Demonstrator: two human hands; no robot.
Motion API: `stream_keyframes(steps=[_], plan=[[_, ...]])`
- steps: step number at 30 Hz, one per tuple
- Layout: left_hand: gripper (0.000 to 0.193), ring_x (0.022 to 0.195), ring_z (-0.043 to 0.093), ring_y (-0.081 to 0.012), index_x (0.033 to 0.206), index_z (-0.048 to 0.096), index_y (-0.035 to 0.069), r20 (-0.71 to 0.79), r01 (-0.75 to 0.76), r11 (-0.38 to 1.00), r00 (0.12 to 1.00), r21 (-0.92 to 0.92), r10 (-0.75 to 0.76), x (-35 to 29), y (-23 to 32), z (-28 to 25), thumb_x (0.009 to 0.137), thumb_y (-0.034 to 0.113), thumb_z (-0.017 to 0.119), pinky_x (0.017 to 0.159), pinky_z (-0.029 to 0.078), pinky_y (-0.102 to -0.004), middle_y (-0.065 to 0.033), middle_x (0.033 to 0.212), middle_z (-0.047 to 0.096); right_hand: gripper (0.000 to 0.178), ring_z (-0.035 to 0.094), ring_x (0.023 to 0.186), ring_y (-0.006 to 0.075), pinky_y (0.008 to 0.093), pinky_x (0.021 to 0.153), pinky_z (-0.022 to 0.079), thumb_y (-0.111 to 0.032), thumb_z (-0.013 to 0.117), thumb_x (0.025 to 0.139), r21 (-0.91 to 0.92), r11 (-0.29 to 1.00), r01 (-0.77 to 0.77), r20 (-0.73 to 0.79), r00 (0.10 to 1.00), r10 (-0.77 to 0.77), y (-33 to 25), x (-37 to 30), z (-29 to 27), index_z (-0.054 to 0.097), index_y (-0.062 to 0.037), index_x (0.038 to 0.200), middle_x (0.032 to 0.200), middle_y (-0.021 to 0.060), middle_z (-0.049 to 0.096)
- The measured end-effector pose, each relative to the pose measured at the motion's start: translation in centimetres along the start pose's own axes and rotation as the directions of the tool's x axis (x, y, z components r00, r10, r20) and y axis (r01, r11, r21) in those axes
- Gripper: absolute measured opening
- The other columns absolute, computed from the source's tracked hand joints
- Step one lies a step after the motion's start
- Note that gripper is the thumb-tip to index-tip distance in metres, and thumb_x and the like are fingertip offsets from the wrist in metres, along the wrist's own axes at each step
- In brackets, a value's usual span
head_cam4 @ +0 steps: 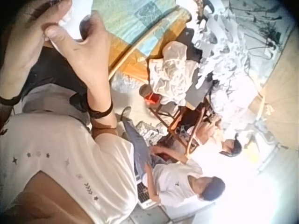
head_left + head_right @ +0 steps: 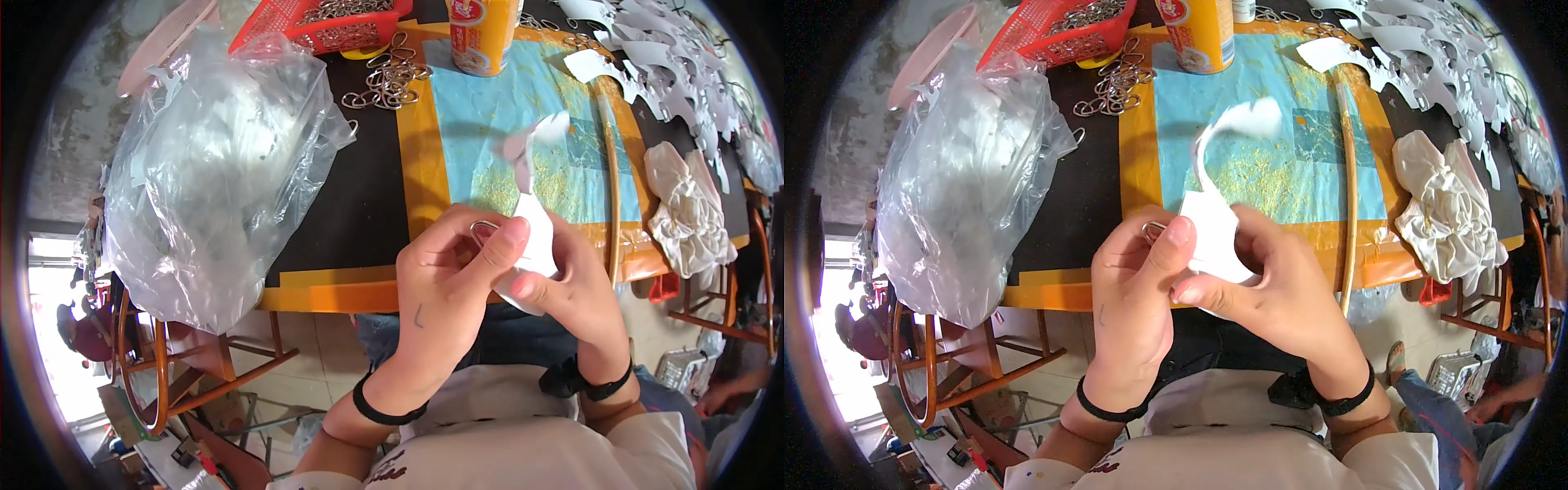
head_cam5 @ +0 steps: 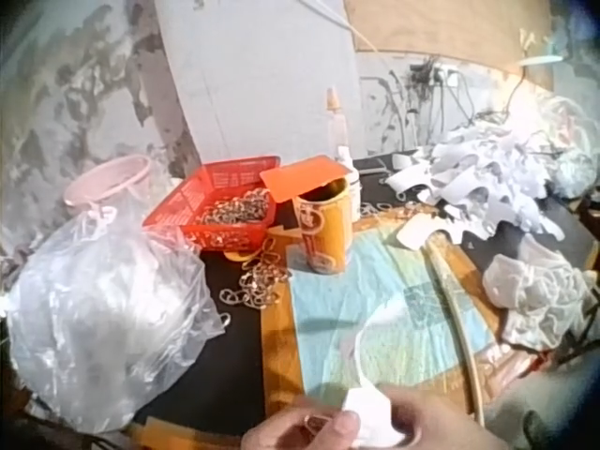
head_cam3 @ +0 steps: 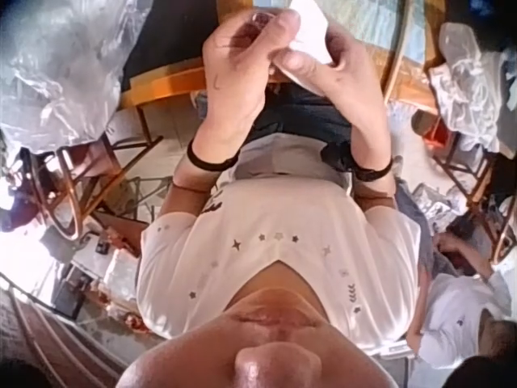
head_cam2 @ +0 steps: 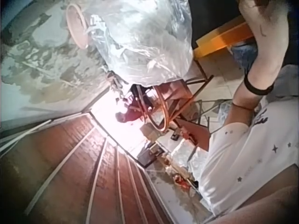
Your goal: Applying glue and attaching components to shoe parts.
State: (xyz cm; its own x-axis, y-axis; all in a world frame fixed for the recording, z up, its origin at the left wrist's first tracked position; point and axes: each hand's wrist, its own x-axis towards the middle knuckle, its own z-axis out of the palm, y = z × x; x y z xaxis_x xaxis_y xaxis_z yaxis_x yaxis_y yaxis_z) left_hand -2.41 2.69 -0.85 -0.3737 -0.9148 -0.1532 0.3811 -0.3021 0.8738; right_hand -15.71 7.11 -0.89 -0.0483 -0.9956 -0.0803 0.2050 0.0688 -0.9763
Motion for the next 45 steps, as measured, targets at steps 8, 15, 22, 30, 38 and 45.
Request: stream_keyframes(steps=[8,15,22,30,38,45], plan=[[0.018,0.061,0.046,0.0,0.091,0.062,0.005,0.066,0.206,0.97,0.978,-0.127,-0.2,-0.3,0.8,-0.2,0.09,0.022,0.066,0.051,0.034,-0.0168,0.0031,0.075,0.056,0.022,0.047,0.059,0.0102,0.025,0.054,0.036,-0.018,0.072,0.082,-0.227,0.949,0.219,-0.014,0.974,-0.228,1.1,-0.3,-0.4,0.065,0.0024,0.084,0.065,0.0051,0.058],[0.018,0.056,0.038,0.0011,0.092,0.057,0.01,0.096,0.293,0.905,0.956,-0.308,-0.277,-2.6,0.6,0.7,0.096,0.027,0.054,0.048,0.028,-0.0167,0.0059,0.073,0.053,0.018,0.054,0.061,0.0163,0.0293,0.056,0.04,-0.017,0.067,0.084,0.099,0.968,0.231,0.154,0.958,-0.244,0.3,-0.2,-0.6,0.064,0.0012,0.083,0.069,0.0087,0.059],[0.011,0.062,0.044,-0.0028,0.085,0.062,0.001,-0.037,-0.311,0.941,0.947,0.136,0.318,-2.1,-0.5,0.2,0.086,0.008,0.069,0.053,0.036,-0.0179,0.0018,0.076,0.052,0.034,0.058,0.066,0.0229,0.0295,0.062,0.043,-0.023,0.079,0.074,-0.32,0.851,0.417,0.142,0.909,-0.392,-0.7,0.0,-0.5,0.065,-0.0001,0.096,0.079,0.0109,0.062],[0.007,0.068,0.046,-0.0032,0.082,0.063,0.004,-0.051,-0.093,0.964,0.995,-0.25,0.083,-2.7,-1.1,0.7,0.086,0.007,0.067,0.061,0.037,-0.0203,0.0027,0.076,0.051,0.024,0.061,0.079,0.0136,0.0268,0.07,0.046,-0.007,0.074,0.078,0.212,0.961,0.177,0.079,0.977,-0.198,0.2,-0.7,0.0,0.067,0.0012,0.1,0.09,0.0067,0.068],[0.008,0.069,0.047,-0.0035,0.08,0.064,0.004,-0.047,0.007,0.919,0.999,-0.394,-0.028,-3.0,-1.0,1.5,0.086,0.007,0.069,0.062,0.037,-0.0204,0.0024,0.076,0.052,0.024,0.061,0.076,0.0136,0.0262,0.068,0.046,-0.008,0.071,0.079,0.453,0.886,0.099,0.1,0.982,-0.16,1.0,-0.6,-0.3,0.067,0.0027,0.1,0.087,0.0071,0.068],[0.006,0.065,0.046,-0.0026,0.079,0.066,0.002,-0.088,-0.194,0.981,0.977,0.0,0.193,-2.1,-0.8,0.5,0.081,0.002,0.072,0.055,0.033,-0.0172,0.0012,0.074,0.054,0.019,0.056,0.07,0.0122,0.0243,0.063,0.042,-0.014,0.07,0.082,-0.055,0.942,0.33,0.147,0.936,-0.319,-0.2,-0.2,-0.8,0.065,0.0027,0.09,0.079,0.0062,0.063]])
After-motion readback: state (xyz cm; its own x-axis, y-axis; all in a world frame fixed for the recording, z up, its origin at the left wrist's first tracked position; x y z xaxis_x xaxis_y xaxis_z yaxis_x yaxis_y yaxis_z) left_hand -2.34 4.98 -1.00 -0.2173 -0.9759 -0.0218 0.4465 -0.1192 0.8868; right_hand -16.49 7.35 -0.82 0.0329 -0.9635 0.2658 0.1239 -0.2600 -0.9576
